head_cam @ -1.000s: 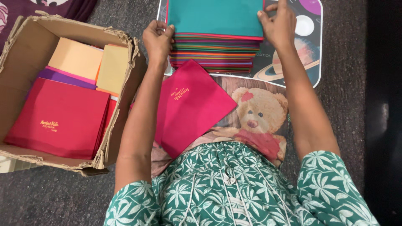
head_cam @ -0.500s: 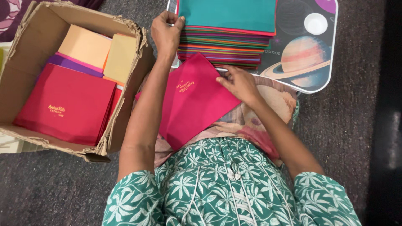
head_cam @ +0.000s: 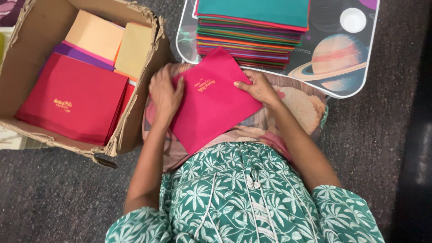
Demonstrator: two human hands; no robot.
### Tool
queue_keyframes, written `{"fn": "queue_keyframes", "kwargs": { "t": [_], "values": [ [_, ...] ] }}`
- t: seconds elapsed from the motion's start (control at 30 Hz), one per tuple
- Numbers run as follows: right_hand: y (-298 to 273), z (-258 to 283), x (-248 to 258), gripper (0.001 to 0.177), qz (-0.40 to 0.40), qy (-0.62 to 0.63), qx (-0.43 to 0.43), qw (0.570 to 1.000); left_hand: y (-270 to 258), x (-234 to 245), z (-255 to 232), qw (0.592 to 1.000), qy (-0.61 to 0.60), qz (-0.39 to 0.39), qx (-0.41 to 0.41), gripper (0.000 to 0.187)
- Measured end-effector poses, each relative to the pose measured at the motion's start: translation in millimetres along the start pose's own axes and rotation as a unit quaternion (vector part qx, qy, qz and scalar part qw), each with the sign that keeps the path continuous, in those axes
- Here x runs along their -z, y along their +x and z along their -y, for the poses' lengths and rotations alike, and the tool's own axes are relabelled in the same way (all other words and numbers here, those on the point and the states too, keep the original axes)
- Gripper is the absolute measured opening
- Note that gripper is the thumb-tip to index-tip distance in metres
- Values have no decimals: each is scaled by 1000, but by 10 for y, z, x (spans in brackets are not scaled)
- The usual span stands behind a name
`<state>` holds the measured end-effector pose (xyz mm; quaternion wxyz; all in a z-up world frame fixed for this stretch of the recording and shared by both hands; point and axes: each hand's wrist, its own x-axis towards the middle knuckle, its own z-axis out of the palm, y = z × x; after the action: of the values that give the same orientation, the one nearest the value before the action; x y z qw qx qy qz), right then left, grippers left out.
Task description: The person repeatedly picks colored sheets of paper from a cardboard box and places them onto a stack on a tray on their lap. They handle the sheets one at a time, alternating between colors and occasionally adjusting the stack.
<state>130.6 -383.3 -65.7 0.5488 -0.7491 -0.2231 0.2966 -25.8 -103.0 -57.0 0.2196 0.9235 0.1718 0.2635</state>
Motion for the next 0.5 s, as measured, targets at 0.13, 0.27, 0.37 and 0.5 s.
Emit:
{"fn": "queue_keyframes", "kwargs": {
  "t": [0.13, 0.27, 0.37, 0.5],
  "values": [
    [-81, 107, -88, 29, -24, -43, 32, 998, -308, 375, 153, 992, 20, 89, 81, 52],
    [-87, 343, -35, 28, -38, -98, 107, 989, -276, 607, 8, 995, -5, 61, 82, 44],
    [-73, 528, 66, 28, -39, -51, 152, 986, -127, 755, -119, 977, -181, 13, 109, 29],
    [129, 829, 540, 25, -89, 116, 126, 981, 649, 814, -179, 825, -514, 14, 234, 17]
  ]
}}
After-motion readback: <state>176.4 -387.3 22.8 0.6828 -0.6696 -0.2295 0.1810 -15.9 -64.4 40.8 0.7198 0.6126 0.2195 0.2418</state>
